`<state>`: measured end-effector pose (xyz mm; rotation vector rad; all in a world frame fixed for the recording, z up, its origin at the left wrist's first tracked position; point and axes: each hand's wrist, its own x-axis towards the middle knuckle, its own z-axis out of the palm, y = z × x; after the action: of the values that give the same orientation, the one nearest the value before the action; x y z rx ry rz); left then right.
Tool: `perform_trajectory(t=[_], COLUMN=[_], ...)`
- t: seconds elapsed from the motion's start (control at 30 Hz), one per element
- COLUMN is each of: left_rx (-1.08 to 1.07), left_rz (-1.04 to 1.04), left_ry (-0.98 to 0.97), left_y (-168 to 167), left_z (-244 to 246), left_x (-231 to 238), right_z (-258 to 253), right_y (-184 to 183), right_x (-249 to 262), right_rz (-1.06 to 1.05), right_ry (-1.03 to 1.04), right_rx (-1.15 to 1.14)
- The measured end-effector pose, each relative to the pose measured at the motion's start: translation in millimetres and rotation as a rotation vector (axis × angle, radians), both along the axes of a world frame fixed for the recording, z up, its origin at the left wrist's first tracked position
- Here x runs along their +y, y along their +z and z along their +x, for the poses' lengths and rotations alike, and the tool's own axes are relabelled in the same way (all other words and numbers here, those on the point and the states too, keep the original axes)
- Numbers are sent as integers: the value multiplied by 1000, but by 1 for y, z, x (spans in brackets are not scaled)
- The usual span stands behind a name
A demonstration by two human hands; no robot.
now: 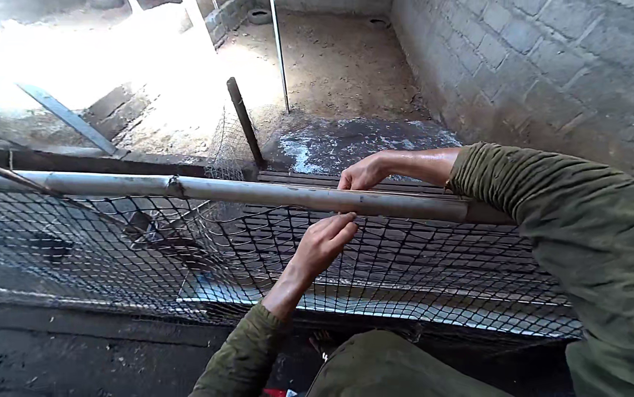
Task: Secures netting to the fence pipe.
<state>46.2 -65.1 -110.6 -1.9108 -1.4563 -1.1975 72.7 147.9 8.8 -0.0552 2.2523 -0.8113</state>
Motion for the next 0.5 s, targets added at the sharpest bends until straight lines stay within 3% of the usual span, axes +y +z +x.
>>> perform_trajectory(t=[0.23, 0.37, 0.5], left_rx=[-48, -16, -16], left_rz=[-65, 49, 65], left_ry=[-117, -55, -26], left_y=[8, 3, -5], left_z=[-6, 1, 4], left_x=[-14, -12, -12], right_z=[-10, -14, -20], right_y=[7, 2, -6], right_x=[3, 9, 24], right_rz=[79, 174, 113], right_ry=[59, 54, 9], right_rx=[-5, 52, 74])
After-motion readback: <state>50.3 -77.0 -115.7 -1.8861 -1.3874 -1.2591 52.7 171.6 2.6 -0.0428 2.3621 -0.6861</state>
